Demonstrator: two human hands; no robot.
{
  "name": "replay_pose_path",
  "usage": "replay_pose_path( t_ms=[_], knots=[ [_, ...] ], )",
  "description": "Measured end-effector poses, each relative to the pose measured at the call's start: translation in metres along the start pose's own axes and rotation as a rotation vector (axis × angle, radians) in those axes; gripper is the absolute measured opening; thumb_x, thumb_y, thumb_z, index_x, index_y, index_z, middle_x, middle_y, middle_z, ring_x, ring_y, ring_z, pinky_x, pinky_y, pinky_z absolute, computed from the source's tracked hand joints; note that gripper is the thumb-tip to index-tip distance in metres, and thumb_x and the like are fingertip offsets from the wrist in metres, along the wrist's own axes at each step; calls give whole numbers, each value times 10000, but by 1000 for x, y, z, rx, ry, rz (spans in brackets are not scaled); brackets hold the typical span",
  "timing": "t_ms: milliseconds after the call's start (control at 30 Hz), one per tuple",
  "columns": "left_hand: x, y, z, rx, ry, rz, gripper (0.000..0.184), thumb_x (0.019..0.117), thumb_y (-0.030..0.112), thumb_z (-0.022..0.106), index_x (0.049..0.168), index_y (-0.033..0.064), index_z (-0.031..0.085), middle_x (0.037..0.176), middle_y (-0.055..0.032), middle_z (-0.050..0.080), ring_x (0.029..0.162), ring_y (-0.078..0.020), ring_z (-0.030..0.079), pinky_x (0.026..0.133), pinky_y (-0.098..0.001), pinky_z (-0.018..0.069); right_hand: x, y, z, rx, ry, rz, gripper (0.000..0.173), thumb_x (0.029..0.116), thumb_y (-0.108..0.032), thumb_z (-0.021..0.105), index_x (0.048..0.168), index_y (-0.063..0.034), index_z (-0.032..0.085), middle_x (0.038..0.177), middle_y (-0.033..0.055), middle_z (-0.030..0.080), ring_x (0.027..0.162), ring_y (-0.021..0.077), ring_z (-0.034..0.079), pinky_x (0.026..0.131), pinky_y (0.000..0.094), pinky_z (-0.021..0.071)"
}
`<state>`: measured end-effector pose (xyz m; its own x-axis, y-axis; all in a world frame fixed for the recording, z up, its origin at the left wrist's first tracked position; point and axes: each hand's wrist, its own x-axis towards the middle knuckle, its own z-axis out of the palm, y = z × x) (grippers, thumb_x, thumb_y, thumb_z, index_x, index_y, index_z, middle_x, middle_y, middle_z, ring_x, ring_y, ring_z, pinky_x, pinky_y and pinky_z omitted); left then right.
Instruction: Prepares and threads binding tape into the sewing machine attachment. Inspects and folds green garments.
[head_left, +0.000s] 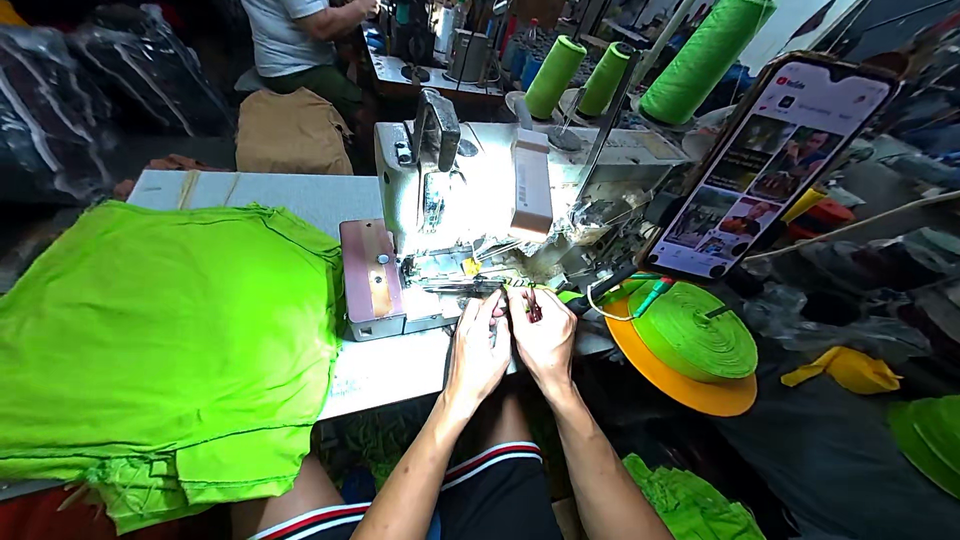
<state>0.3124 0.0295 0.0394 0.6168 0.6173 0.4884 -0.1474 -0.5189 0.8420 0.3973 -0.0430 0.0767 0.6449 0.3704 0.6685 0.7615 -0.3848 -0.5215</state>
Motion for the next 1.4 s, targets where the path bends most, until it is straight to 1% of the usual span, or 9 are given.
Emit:
replay_pose_path(
  t_ms=[100, 267, 367, 633, 800, 933, 1033, 1233, 1400],
  knots=[
    [-3, 1, 1, -168, 27, -79, 331, 994, 109, 558, 1284, -33, 636, 1140, -117, 684, 967, -111, 685, 817, -242, 590, 0, 1, 3, -11, -17, 13, 195, 940, -247, 700, 904, -67, 766, 794, 23, 699, 694, 70, 635, 657, 237, 530],
    [1, 12, 5, -531, 18, -402, 311, 1023, 51, 540, 1306, -72, 570, 1231, -170, 669, 1087, -125, 679, 955, -278, 560, 2, -4, 8, -80, 18, -22, 173, 890, -247, 745, 930, -80, 766, 839, 42, 734, 720, 135, 679, 647, 335, 548],
    [6, 12, 14, -799, 86, -555, 277, 1030, 26, 524, 1290, -69, 543, 1087, -142, 684, 921, -123, 676, 805, -278, 571, 4, -5, 9, -132, 46, -116, 162, 840, -218, 789, 948, -98, 796, 914, 56, 720, 808, 173, 691, 685, 348, 568],
    [16, 19, 23, -1058, 230, -645, 218, 1000, -62, 539, 1217, -88, 537, 982, -150, 695, 903, -181, 703, 836, -337, 600, 2, -13, -12, -84, 8, -99, 298, 875, -323, 787, 1093, -118, 790, 1029, 49, 712, 852, 117, 673, 726, 281, 569],
    [18, 23, 25, -1017, 291, -703, 243, 948, -87, 624, 1177, -101, 545, 903, -155, 692, 815, -190, 711, 786, -338, 615, -5, -31, -50, -80, -185, 75, 457, 880, -458, 739, 1152, -91, 705, 876, 10, 708, 736, 106, 649, 674, 334, 544],
    [16, 26, 35, -930, 376, -678, 178, 938, -85, 613, 1113, -81, 585, 886, -123, 674, 769, -147, 672, 732, -302, 587, -10, -30, -61, 34, -427, 136, 468, 886, -398, 730, 1209, -73, 636, 872, -13, 659, 761, 41, 613, 712, 226, 526],
    [17, 31, 39, -897, 451, -700, 171, 929, -80, 654, 1088, -79, 592, 903, -132, 677, 775, -142, 671, 731, -286, 587, -10, -26, -60, 44, -442, 109, 359, 926, -328, 664, 1182, -77, 675, 980, 18, 684, 844, 46, 630, 772, 219, 531],
    [24, 33, 45, -1029, 538, -771, 100, 941, -95, 616, 1031, -63, 587, 797, -124, 666, 714, -165, 665, 667, -307, 580, -9, -24, -54, -148, -317, 36, 398, 968, -422, 608, 1265, -183, 721, 1044, 21, 733, 881, 147, 688, 756, 393, 564],
    [25, 37, 45, -1080, 551, -849, 120, 967, -73, 583, 1085, -57, 574, 820, -132, 658, 677, -163, 648, 619, -300, 568, -8, -24, -52, -74, -380, 63, 374, 976, -326, 603, 1257, -103, 705, 1057, 51, 732, 922, 127, 683, 842, 325, 563]
  ],
)
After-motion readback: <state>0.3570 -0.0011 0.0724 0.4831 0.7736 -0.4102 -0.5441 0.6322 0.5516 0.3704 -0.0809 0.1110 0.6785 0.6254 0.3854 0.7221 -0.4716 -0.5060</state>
